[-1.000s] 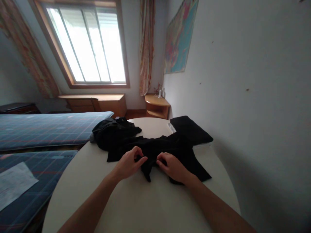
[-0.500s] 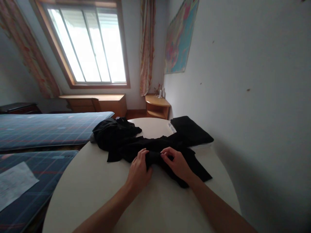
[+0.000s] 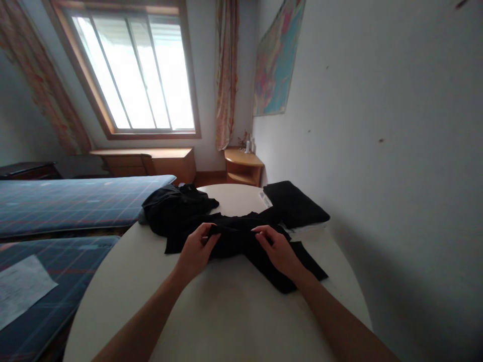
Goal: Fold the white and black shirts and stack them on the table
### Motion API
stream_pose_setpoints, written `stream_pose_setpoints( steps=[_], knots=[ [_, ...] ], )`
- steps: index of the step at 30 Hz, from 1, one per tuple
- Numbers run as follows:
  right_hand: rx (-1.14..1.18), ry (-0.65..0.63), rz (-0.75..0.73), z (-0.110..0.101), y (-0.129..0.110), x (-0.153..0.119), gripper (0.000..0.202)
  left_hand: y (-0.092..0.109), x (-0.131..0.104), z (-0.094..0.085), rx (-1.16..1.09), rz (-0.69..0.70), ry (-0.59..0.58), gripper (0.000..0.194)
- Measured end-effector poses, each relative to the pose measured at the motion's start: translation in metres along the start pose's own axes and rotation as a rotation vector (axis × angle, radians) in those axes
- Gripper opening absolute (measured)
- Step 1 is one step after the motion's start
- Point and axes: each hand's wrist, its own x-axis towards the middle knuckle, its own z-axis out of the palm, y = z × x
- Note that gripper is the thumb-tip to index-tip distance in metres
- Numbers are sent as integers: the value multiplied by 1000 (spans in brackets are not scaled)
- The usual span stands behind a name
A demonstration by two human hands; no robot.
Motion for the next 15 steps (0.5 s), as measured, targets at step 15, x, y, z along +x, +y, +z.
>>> stream_pose_setpoints(
  steps=[15],
  knots=[
    [-68,-168,-25,4,-2,-4,22,4,2,-9,102,-22,-132,32]
  ],
)
